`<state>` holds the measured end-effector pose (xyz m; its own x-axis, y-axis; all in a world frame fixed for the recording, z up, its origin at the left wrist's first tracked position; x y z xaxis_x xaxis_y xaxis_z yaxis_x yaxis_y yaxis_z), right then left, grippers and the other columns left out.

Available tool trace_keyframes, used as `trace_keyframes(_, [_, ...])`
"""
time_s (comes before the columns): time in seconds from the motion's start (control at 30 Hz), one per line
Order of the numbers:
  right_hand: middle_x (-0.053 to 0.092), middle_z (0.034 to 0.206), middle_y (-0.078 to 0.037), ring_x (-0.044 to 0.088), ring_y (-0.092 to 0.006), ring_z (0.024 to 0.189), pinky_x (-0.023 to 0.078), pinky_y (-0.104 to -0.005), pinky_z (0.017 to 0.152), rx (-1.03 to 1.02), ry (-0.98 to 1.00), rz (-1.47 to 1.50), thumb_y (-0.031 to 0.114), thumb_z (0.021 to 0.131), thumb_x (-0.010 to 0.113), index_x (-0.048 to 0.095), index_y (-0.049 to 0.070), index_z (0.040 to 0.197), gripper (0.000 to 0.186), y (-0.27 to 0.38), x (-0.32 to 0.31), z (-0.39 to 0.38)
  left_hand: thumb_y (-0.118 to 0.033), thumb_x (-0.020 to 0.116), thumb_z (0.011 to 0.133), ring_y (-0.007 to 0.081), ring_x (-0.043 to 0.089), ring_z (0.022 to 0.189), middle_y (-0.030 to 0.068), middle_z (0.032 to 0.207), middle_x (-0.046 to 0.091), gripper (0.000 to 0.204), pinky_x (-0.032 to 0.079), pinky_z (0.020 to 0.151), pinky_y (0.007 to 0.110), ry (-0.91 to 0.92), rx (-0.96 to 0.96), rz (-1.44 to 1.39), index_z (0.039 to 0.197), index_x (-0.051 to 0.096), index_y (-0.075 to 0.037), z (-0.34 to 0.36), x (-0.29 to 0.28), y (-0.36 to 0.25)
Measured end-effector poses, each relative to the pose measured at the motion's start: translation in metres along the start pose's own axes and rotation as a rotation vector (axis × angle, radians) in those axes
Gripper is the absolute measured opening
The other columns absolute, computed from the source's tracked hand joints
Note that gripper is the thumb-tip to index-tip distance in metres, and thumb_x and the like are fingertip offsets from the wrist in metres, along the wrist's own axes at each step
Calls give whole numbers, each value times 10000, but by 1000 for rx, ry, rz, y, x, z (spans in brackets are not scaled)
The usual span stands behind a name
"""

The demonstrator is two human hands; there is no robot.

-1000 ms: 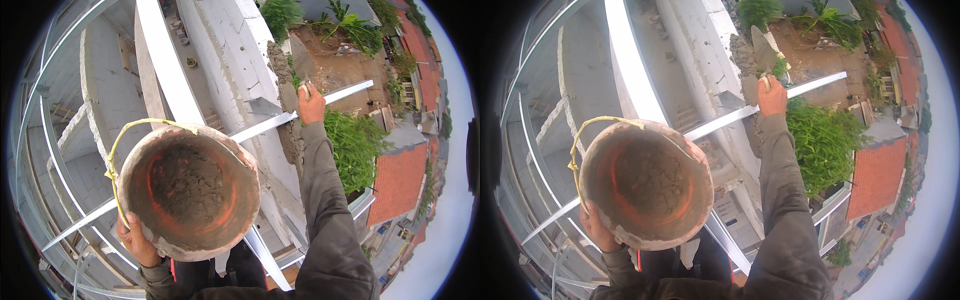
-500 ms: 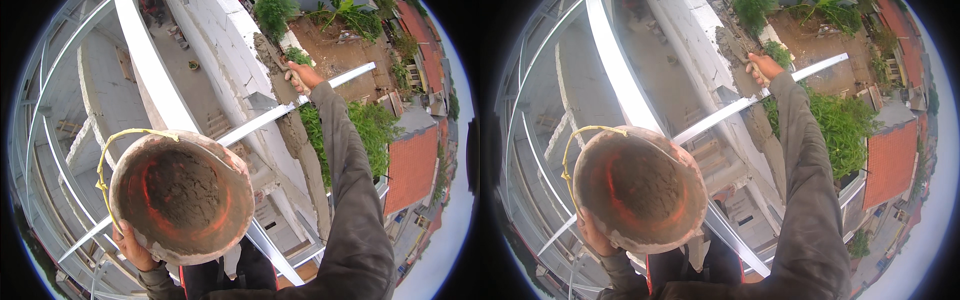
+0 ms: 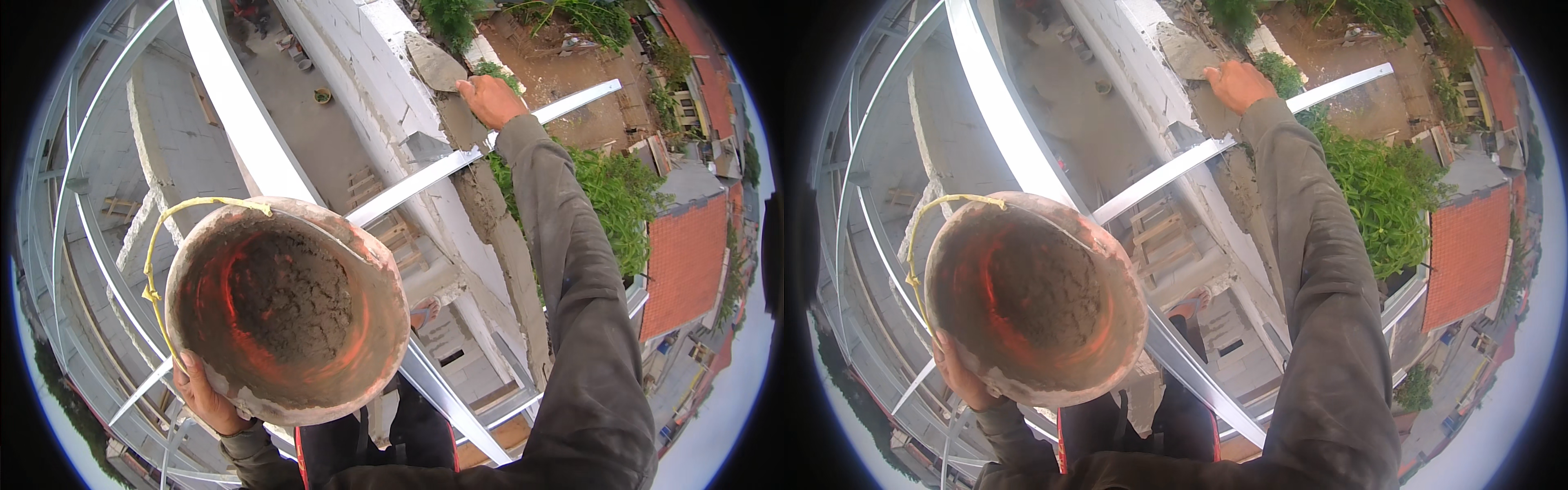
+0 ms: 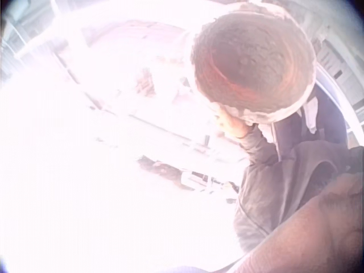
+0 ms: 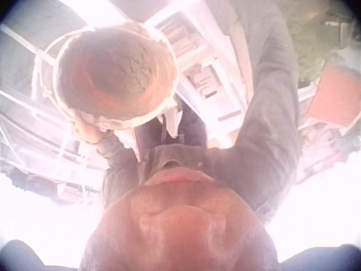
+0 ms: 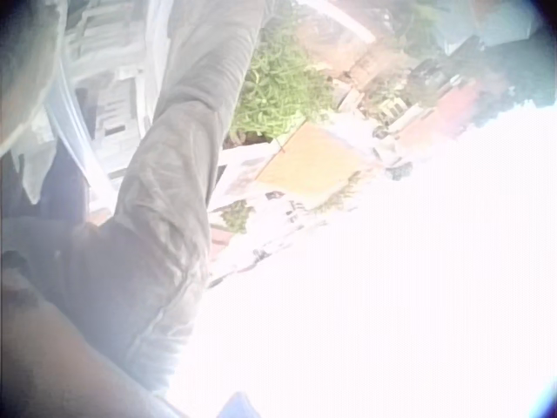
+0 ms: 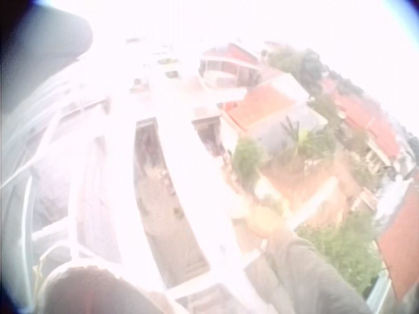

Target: The person scoops cement from a bucket using a trowel and applies it to a concrete wall edge. The person repeatedly smooths the cement along the wall while holding the bucket in the other hand.

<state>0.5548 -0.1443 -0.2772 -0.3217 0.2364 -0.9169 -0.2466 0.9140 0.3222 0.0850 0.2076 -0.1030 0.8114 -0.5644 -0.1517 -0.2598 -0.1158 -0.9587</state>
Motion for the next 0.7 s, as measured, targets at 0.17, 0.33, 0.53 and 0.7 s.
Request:
trace_keyframes(0.17, [724,1081,-279,681,-464,1046,528,-540,945,121,103,29,457,1033,503,724,1,1132,516,-7,2,-54,-343,570,1087,195,607,1150,118,1271,655,470,453,1016,346,-78,7,72,1371,589,30,-2,-7,2])
trace_keyframes(0.33, [718,983,-287,680,-474,977,522,-565,886,64,51,-47,456,1052,491,698,-25,1096,526,-17,6,-88,-347,588,1079,189,614,1148,114,1269,656,462,468,995,333,-24,-15,-1,1357,596,22,0,-6,3])
trace_keyframes(0.53, [724,987,-285,679,-486,990,527,-574,897,60,2,49,455,1051,484,688,-15,1105,516,-1,-1,-97,-352,587,1080,183,620,1138,110,1259,662,451,479,981,330,-89,-28,38,1339,606,17,2,-6,-2])
trace_keyframes(0.7, [729,1059,-263,676,-469,1073,532,-543,943,60,0,-49,482,1042,475,703,22,1184,533,22,-9,-31,-354,592,1077,188,621,1140,115,1261,664,466,473,994,332,-73,22,59,1350,601,23,7,-5,2])
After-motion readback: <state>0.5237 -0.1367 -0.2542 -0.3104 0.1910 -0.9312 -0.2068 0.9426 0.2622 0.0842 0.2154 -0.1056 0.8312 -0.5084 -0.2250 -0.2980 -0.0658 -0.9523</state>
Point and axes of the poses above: each hand's wrist, its own z-axis towards the middle knuckle, its own x-axis out of the palm, y = z × x, the point moved 3 cm from there along z, towards the middle knuckle
